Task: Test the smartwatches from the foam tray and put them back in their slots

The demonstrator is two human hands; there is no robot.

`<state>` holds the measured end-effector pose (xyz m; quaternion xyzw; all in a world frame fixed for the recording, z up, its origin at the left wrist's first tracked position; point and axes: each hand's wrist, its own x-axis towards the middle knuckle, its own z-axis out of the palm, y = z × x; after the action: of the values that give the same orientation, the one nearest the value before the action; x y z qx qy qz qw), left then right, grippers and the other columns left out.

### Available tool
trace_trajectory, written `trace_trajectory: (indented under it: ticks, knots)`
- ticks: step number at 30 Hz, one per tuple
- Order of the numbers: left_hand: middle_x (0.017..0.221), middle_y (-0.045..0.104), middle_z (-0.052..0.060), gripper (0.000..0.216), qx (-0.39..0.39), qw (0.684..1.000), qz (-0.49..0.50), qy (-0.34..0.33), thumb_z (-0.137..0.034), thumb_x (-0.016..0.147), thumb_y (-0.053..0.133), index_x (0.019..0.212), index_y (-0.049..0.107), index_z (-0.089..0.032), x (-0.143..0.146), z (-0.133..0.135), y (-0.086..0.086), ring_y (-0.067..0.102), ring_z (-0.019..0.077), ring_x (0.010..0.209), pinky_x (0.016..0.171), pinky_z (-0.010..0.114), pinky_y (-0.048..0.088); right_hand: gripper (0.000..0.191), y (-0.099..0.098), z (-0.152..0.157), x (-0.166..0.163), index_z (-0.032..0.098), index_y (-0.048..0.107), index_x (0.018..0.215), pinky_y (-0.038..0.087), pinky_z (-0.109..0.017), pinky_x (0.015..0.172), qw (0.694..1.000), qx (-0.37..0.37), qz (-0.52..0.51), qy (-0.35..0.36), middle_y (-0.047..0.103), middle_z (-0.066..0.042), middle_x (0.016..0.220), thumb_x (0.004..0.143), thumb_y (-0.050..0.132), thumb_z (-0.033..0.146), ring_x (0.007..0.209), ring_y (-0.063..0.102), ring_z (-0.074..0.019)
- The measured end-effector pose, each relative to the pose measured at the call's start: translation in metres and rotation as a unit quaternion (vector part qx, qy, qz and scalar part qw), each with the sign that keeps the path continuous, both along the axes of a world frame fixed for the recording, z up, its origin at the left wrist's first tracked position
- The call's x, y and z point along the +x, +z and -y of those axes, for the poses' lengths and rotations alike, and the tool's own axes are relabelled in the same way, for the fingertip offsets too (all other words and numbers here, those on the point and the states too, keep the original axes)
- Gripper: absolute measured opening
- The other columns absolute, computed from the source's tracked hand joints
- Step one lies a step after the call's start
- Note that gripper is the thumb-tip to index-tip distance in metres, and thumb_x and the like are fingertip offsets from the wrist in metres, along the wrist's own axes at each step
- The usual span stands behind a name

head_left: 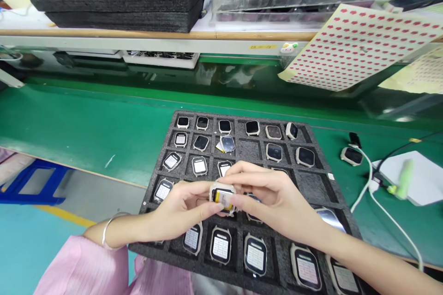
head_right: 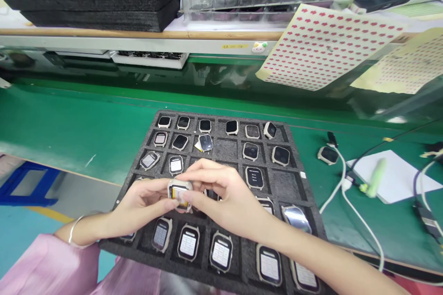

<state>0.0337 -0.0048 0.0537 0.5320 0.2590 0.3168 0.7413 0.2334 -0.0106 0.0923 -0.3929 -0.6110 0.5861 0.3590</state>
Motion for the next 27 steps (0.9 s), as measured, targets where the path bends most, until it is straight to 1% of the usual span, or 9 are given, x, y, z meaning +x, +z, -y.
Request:
trace_trajectory:
  ticks: [4,8,12,16,20,24,27]
  knots:
    - [0.105,0.071,0.006,0.036,-0.010,1.000,-0.022,-0.001,-0.020,0.086,0.063,0.122,0.061,-0.022,-0.001,0.002,-0.001,0.067,0.0169,0.089,0.082,0.029,0.058,0.019,0.003,-0.001,-0.001,0.021,0.075,0.098,0.053,-0.026,0.063,1.000,-0.019,0.011,-0.009,0.060,-0.005,0.088,0.082,0.070,0.031,0.068,0.057,-0.0134]
    - [0.107,0.070,0.008,0.039,0.003,0.998,-0.058,-0.009,-0.025,0.087,0.062,0.125,0.059,-0.021,-0.001,0.003,-0.001,0.066,0.0192,0.090,0.083,0.034,0.058,0.025,0.007,-0.001,-0.004,0.019,0.077,0.092,0.052,-0.025,0.055,0.998,-0.048,0.019,-0.025,0.060,-0.005,0.082,0.076,0.076,0.038,0.060,0.054,-0.0113]
    - [0.112,0.068,0.007,0.040,0.006,0.998,-0.054,-0.014,-0.024,0.088,0.060,0.128,0.056,-0.023,-0.001,0.004,-0.001,0.065,0.0180,0.094,0.086,0.032,0.057,0.026,0.006,-0.002,-0.005,0.018,0.078,0.088,0.051,-0.022,0.049,0.996,-0.070,0.023,-0.042,0.060,-0.003,0.076,0.073,0.078,0.039,0.055,0.054,-0.0099]
    - [0.114,0.068,0.007,0.039,-0.011,0.999,-0.032,-0.020,-0.021,0.089,0.059,0.128,0.056,-0.024,0.001,0.002,0.000,0.065,0.0174,0.098,0.086,0.029,0.056,0.025,0.000,-0.004,-0.003,0.017,0.077,0.090,0.053,-0.023,0.052,0.994,-0.097,0.003,-0.039,0.060,-0.003,0.076,0.071,0.080,0.034,0.057,0.057,-0.0106]
    - [0.114,0.068,0.009,0.037,-0.037,0.999,-0.021,-0.026,-0.021,0.090,0.058,0.127,0.057,-0.021,0.002,-0.002,0.001,0.065,0.0194,0.101,0.085,0.030,0.057,0.024,-0.006,-0.006,-0.001,0.017,0.076,0.096,0.055,-0.025,0.058,0.993,-0.115,-0.016,-0.021,0.064,-0.005,0.083,0.076,0.076,0.031,0.060,0.061,-0.0121]
    - [0.113,0.069,0.011,0.036,-0.053,0.998,-0.025,-0.026,-0.022,0.090,0.058,0.126,0.058,-0.018,0.003,-0.003,0.000,0.065,0.0215,0.102,0.085,0.033,0.057,0.022,-0.009,-0.009,0.000,0.015,0.076,0.093,0.054,-0.025,0.057,0.993,-0.119,-0.014,-0.016,0.067,-0.007,0.085,0.078,0.075,0.030,0.059,0.062,-0.0124]
    - [0.113,0.068,0.010,0.037,-0.050,0.998,-0.025,-0.029,-0.022,0.090,0.058,0.126,0.057,-0.019,0.003,-0.002,0.000,0.065,0.0204,0.102,0.086,0.032,0.057,0.023,-0.011,-0.009,0.000,0.015,0.076,0.092,0.053,-0.026,0.056,0.989,-0.143,-0.027,-0.021,0.068,-0.007,0.084,0.075,0.078,0.030,0.057,0.062,-0.0126]
